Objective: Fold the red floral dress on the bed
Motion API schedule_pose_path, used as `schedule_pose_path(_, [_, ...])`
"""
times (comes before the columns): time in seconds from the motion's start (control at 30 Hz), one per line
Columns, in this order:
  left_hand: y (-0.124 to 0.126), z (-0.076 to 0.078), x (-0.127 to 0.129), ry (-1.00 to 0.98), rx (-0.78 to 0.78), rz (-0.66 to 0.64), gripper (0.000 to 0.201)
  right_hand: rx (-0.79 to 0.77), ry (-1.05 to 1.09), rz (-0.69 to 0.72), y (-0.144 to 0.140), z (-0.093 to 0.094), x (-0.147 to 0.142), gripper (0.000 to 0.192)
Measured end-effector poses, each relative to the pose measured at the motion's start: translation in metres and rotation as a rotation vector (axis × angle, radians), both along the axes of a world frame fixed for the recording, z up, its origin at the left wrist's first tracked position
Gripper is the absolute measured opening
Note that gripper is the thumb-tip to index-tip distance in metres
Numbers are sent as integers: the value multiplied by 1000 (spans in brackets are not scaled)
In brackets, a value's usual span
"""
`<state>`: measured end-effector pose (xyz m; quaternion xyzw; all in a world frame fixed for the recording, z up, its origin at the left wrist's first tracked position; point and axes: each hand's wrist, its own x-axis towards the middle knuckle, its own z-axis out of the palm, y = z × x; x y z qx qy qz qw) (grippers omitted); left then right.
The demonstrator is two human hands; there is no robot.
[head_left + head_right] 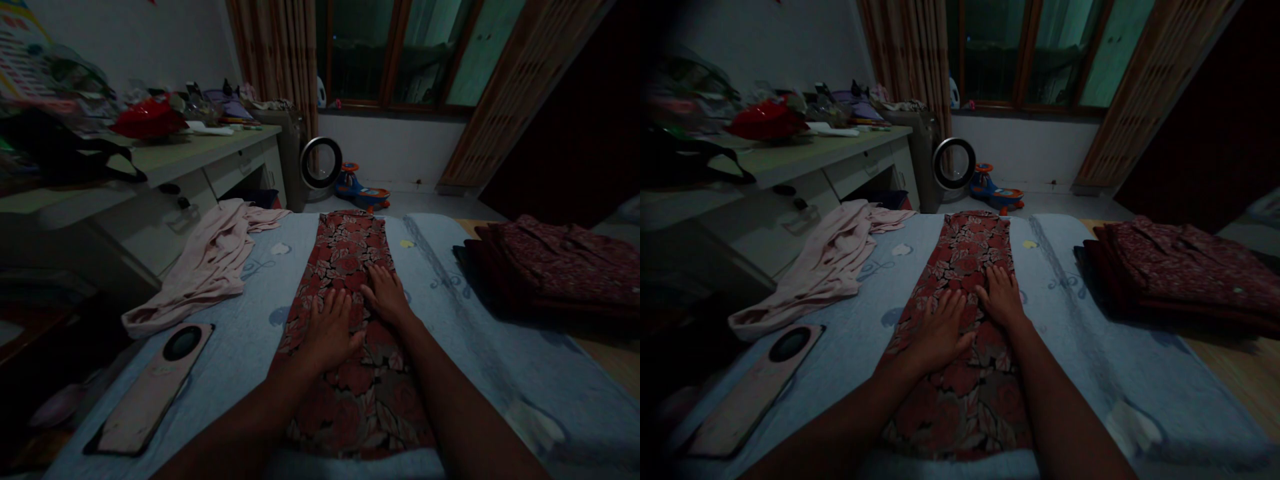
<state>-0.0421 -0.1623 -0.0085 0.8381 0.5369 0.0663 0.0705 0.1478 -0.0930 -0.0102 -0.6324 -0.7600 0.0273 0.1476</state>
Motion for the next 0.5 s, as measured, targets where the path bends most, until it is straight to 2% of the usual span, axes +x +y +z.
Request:
schedule_pose_path(0.13, [-1, 2, -1, -3, 7, -1, 82, 140, 159, 228, -2, 5, 0, 45])
schedule_pose_path(0.23, [-2, 3, -1, -9, 8, -7, 82, 140, 215, 348, -7, 5, -7, 40])
schedule_pose_path(0.33, [-1, 3, -1, -13, 6, -12, 83, 73, 178, 359, -9, 2, -12, 40])
schedule_pose_path(0.5, [-1, 1, -1, -16, 4, -8, 83, -38, 53, 285, -6, 0, -14, 48])
